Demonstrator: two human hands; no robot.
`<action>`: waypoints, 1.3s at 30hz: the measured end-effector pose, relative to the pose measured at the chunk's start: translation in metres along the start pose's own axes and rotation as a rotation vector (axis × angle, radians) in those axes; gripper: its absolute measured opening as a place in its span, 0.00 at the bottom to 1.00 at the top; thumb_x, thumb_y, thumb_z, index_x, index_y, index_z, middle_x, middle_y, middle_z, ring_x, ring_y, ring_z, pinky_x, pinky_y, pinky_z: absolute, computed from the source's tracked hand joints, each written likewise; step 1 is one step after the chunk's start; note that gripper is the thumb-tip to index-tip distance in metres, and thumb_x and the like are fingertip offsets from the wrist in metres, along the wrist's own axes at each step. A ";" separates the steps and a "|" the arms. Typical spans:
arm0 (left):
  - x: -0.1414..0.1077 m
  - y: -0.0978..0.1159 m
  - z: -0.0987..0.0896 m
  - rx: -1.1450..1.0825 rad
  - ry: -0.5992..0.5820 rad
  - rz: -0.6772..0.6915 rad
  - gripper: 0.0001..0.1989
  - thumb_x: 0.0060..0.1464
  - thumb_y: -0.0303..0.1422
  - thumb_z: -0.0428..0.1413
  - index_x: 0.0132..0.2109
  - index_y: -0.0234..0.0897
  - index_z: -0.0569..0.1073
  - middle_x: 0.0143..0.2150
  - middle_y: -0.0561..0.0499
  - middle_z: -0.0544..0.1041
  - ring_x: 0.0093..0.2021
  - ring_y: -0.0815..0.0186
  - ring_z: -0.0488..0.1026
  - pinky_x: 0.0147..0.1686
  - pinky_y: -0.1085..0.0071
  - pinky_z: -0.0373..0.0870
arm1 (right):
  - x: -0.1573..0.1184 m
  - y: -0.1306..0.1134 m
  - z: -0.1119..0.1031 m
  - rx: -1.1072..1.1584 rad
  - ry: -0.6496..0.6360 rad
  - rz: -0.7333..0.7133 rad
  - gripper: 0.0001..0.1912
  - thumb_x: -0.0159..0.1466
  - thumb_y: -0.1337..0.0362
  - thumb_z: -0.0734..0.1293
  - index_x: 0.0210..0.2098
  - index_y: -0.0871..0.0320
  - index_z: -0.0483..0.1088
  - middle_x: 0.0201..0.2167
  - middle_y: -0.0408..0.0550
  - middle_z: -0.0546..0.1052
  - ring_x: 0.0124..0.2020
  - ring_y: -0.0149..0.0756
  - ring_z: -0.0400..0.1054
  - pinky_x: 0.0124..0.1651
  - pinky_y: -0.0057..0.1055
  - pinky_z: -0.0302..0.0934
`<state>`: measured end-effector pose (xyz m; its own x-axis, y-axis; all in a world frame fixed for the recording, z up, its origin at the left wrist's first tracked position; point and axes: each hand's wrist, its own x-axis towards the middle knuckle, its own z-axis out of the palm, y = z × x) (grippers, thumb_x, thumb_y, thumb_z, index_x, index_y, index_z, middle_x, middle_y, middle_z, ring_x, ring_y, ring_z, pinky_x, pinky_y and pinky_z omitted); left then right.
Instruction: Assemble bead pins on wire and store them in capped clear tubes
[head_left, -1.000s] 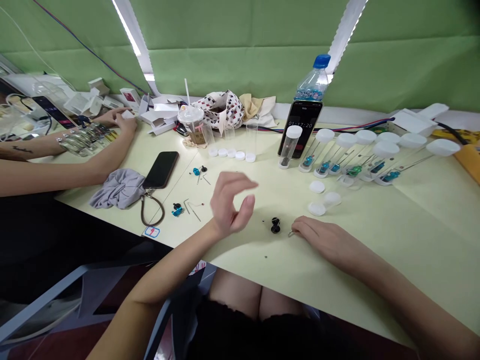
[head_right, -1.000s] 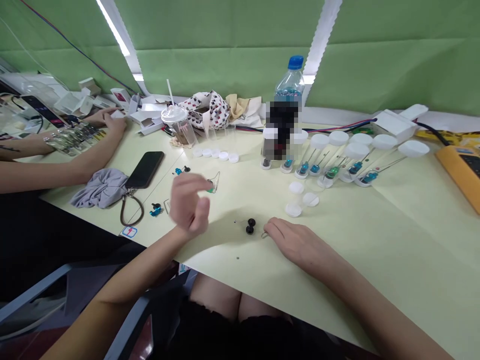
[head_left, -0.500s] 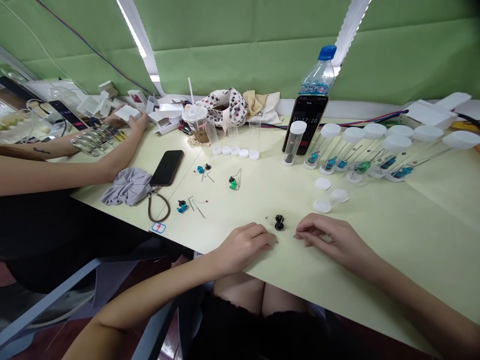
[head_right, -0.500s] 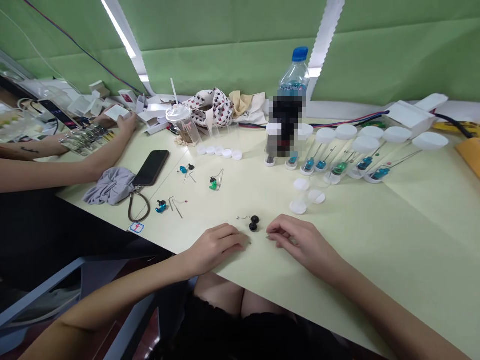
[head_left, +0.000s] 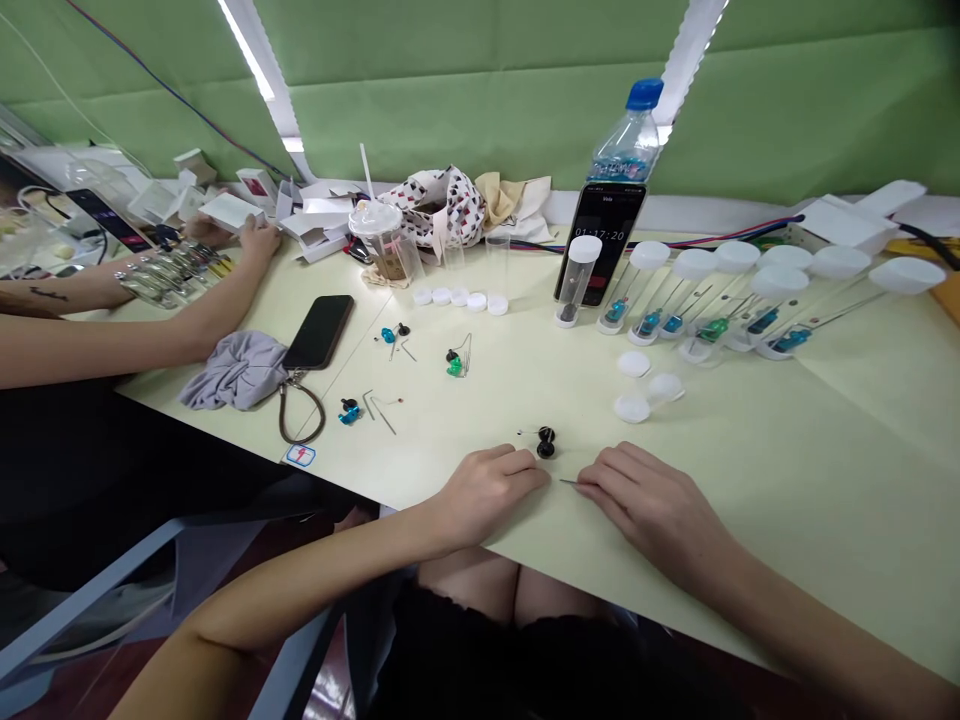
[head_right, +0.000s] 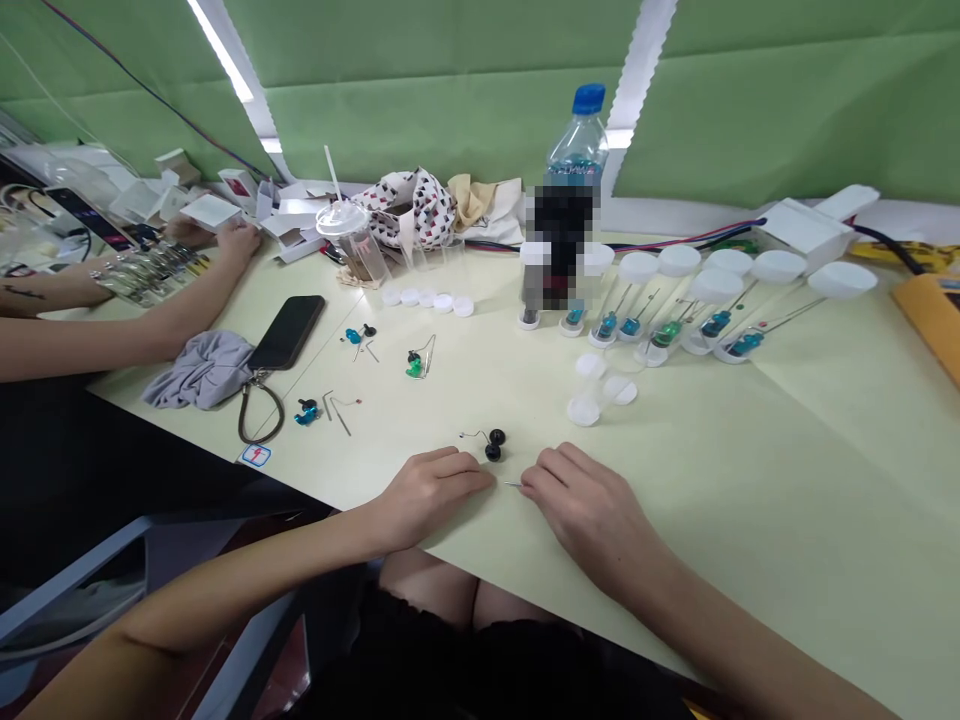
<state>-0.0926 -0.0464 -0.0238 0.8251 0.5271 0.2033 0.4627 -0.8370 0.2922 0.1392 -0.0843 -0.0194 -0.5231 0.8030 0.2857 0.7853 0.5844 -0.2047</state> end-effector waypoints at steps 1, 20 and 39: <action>0.000 0.000 0.000 0.001 -0.002 -0.001 0.13 0.60 0.25 0.41 0.46 0.34 0.69 0.35 0.49 0.70 0.32 0.70 0.65 0.30 0.74 0.64 | 0.000 -0.003 0.001 0.030 0.001 0.017 0.09 0.66 0.67 0.58 0.31 0.57 0.68 0.28 0.46 0.70 0.32 0.34 0.63 0.36 0.31 0.56; -0.001 0.000 0.001 -0.015 0.036 0.012 0.13 0.60 0.26 0.42 0.44 0.33 0.70 0.34 0.49 0.70 0.34 0.68 0.65 0.32 0.73 0.66 | 0.004 -0.016 0.011 0.162 -0.050 0.075 0.13 0.67 0.67 0.55 0.30 0.58 0.67 0.27 0.44 0.66 0.26 0.27 0.63 0.28 0.26 0.54; 0.006 -0.001 0.006 -0.097 0.050 -0.139 0.10 0.60 0.30 0.45 0.38 0.37 0.71 0.37 0.51 0.72 0.39 0.70 0.69 0.37 0.74 0.68 | 0.004 -0.019 0.013 0.034 -0.067 0.026 0.13 0.67 0.69 0.53 0.29 0.58 0.65 0.27 0.43 0.63 0.24 0.27 0.58 0.24 0.27 0.48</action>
<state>-0.0863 -0.0434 -0.0290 0.7374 0.6452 0.1999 0.5357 -0.7389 0.4087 0.1175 -0.0904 -0.0268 -0.5248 0.8232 0.2166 0.7877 0.5661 -0.2430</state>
